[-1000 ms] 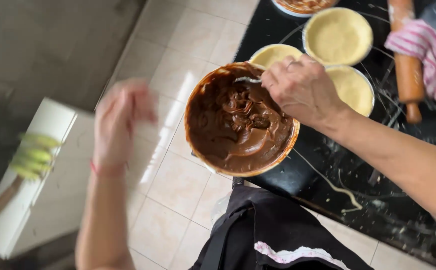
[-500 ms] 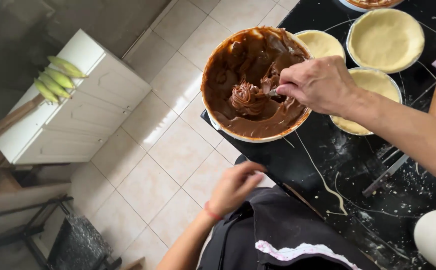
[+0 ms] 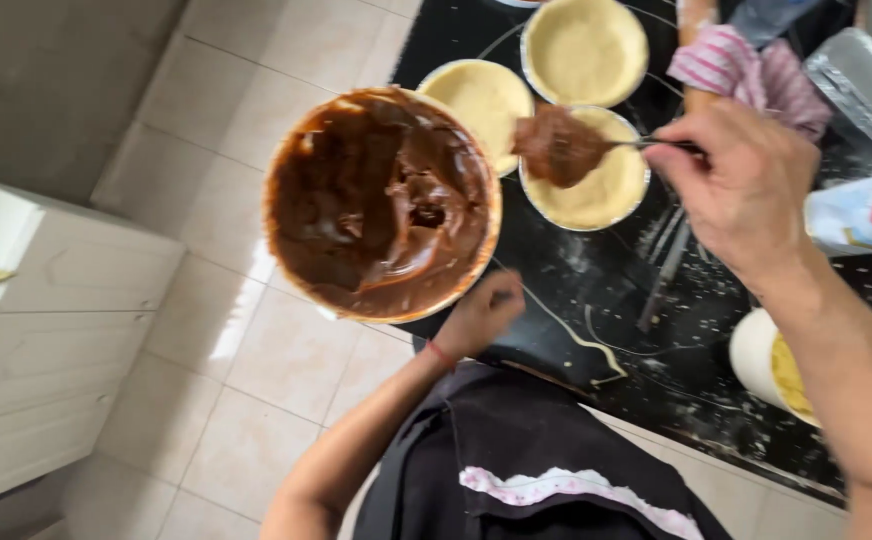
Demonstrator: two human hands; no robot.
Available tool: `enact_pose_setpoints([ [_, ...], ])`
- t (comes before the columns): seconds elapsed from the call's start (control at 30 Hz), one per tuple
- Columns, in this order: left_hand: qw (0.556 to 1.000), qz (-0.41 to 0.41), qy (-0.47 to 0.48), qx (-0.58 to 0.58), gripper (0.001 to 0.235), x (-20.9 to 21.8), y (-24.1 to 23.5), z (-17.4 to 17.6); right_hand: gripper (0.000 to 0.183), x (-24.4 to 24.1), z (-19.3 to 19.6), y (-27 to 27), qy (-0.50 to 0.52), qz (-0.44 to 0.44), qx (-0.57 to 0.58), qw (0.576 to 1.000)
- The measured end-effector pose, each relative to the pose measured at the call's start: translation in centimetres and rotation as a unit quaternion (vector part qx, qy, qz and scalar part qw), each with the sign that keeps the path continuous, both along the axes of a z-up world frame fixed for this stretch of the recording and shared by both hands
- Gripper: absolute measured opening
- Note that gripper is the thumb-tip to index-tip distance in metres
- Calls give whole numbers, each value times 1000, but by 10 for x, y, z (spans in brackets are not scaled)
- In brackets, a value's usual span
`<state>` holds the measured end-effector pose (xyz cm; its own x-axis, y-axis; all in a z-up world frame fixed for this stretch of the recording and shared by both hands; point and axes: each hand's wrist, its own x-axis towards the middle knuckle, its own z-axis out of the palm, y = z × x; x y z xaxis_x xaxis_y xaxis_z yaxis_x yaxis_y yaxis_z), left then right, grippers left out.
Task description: The person mixes a crumbly yellow filling in a bowl using a spoon. Then, they scoop a thick brown paste from a large container and spread it into several pie crusts using the same spoon.
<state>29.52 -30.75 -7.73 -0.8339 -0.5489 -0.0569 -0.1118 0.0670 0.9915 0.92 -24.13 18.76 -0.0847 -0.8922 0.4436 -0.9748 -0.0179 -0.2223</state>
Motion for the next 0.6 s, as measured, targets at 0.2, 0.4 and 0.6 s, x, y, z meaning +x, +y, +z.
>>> enact_pose_setpoints([
  [0.2, 946, 189, 52, 260, 28, -121, -37, 8, 51, -64, -119, 34, 271, -184, -90, 941],
  [0.4, 928, 339, -7, 152, 62, -198, -69, -102, 50, -79, -199, 49, 184, -206, -101, 956],
  [0.6, 934, 289, -61, 202, 58, -185, -54, -47, 44, -81, -203, 58, 161, -219, -125, 954],
])
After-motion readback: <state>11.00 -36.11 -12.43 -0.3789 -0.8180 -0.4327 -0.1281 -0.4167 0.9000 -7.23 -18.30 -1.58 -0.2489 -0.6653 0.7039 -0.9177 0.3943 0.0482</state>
